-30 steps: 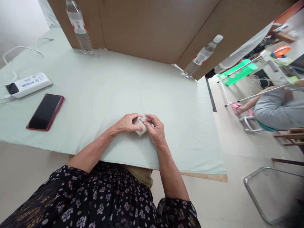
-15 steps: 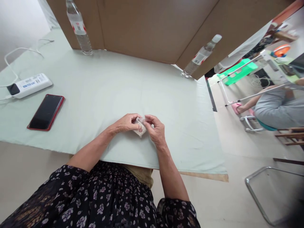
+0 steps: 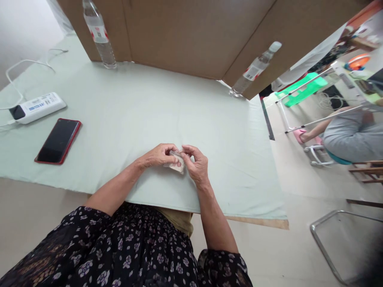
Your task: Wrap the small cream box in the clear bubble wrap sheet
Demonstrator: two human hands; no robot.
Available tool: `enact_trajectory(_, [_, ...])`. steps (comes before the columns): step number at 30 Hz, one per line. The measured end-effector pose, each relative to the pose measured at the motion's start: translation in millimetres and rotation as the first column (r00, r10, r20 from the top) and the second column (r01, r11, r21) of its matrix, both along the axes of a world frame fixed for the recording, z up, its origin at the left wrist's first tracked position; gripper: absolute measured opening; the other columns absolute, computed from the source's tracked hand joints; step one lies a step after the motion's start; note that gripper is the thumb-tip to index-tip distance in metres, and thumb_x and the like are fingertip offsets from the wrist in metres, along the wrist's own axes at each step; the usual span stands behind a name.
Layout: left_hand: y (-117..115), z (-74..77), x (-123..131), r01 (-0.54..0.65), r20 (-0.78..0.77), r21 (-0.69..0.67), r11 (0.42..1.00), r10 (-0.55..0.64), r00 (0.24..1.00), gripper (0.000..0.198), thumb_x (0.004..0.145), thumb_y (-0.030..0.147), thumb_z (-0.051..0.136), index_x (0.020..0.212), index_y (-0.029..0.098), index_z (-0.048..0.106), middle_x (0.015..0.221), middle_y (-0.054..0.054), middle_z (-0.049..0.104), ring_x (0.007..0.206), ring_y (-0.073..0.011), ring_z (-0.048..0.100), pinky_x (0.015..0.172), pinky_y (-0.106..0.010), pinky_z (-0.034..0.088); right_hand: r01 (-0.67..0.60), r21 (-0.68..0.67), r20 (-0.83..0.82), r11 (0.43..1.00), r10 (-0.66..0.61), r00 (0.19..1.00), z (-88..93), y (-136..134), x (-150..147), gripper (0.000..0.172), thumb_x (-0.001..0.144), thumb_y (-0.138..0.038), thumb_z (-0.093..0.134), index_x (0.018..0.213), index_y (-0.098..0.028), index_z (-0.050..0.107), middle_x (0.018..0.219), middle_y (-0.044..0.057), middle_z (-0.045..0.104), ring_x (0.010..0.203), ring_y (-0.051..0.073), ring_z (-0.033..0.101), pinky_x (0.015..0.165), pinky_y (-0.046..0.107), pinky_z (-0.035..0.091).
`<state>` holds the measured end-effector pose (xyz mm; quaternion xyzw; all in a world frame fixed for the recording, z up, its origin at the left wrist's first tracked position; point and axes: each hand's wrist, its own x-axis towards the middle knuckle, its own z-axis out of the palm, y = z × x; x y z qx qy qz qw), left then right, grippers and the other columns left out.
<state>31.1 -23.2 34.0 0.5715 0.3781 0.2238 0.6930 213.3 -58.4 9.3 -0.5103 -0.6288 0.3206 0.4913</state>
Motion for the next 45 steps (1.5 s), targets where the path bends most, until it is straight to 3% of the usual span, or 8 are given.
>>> enact_trajectory(7, [1,-2.4,-1,-0.004,-0.028,0.002,1.0,0.004,1.0,0.028,0.07,0.026,0.069,0.096,0.017,0.061,0.078,-0.001,0.072,0.068,-0.0132,0.062,0.065,-0.025,0.044,0.033,0.051,0.012,0.998,-0.034,0.999,-0.6,0,0,0.022,0.089,-0.031,0.063,0.109,-0.024,0.07,0.098,0.004,0.079,0.089,0.019,0.073,0.079,0.035,0.056])
enact_trajectory(11, [0,-5.8,0,-0.009,-0.033,0.0,1.0,0.009,0.999,0.029,0.07,0.027,0.07,0.095,0.018,0.059,0.074,-0.001,0.072,0.066,-0.0134,0.062,0.064,-0.025,0.043,0.03,0.055,-0.063,0.998,-0.026,0.998,1.5,1,3,0.023,0.09,-0.032,0.062,0.111,-0.025,0.069,0.103,0.006,0.079,0.095,0.021,0.074,0.083,0.037,0.057])
enact_trajectory(20, [1,-5.3,0,-0.01,-0.076,0.017,1.0,0.011,0.997,0.029,0.071,0.028,0.069,0.096,0.018,0.06,0.076,-0.001,0.072,0.068,-0.0145,0.064,0.062,-0.024,0.043,0.023,-0.011,-0.058,1.0,-0.024,0.998,-0.8,6,9,0.03,0.083,-0.035,0.069,0.111,-0.024,0.069,0.098,0.005,0.077,0.091,0.02,0.072,0.08,0.036,0.055])
enact_trajectory(26, [1,-9.6,-1,0.016,-0.084,0.037,0.999,-0.013,0.996,0.03,0.072,0.027,0.069,0.099,0.018,0.061,0.078,-0.001,0.074,0.069,-0.014,0.063,0.061,-0.023,0.042,0.03,-0.004,-0.048,1.0,-0.03,0.998,-0.9,7,10,0.026,0.085,-0.034,0.067,0.108,-0.024,0.07,0.09,0.003,0.075,0.087,0.019,0.07,0.084,0.036,0.053])
enact_trajectory(31, [4,-9.2,-5,-0.02,-0.051,0.018,1.0,0.021,0.998,0.033,0.07,0.032,0.07,0.098,0.017,0.061,0.08,-0.002,0.073,0.07,-0.015,0.063,0.064,-0.025,0.044,-0.098,-0.215,-0.092,0.972,0.079,0.993,3.0,8,21,0.038,0.084,-0.046,0.07,0.113,-0.022,0.07,0.108,0.006,0.076,0.094,0.021,0.069,0.083,0.035,0.053])
enact_trajectory(35, [5,-8.6,-5,-0.024,-0.077,0.037,0.999,0.027,0.997,0.033,0.069,0.032,0.07,0.097,0.017,0.061,0.076,-0.001,0.07,0.069,-0.0147,0.061,0.063,-0.025,0.043,-0.202,-0.346,-0.103,0.916,0.177,0.979,6.4,7,21,0.037,0.085,-0.053,0.069,0.102,-0.021,0.073,0.086,0.002,0.074,0.074,0.016,0.064,0.071,0.03,0.051])
enact_trajectory(39, [3,-8.2,-3,0.01,-0.132,0.099,0.995,0.003,0.991,0.031,0.07,0.031,0.072,0.096,0.017,0.063,0.072,0.003,0.065,0.064,-0.012,0.055,0.059,-0.023,0.038,-0.16,-0.298,-0.127,0.941,0.127,0.984,5.1,6,12,0.029,0.081,-0.049,0.073,0.089,-0.021,0.074,0.076,0.0,0.071,0.065,0.014,0.058,0.065,0.028,0.048])
enact_trajectory(45, [2,-4.7,-3,0.028,-0.14,0.132,0.991,-0.009,0.99,0.04,0.07,0.033,0.075,0.104,0.017,0.063,0.078,0.001,0.066,0.067,-0.0127,0.057,0.06,-0.023,0.039,-0.051,-0.227,-0.218,0.973,0.0,0.976,-0.4,7,4,0.02,0.08,-0.041,0.074,0.083,-0.021,0.075,0.08,0.0,0.074,0.073,0.015,0.064,0.072,0.029,0.051])
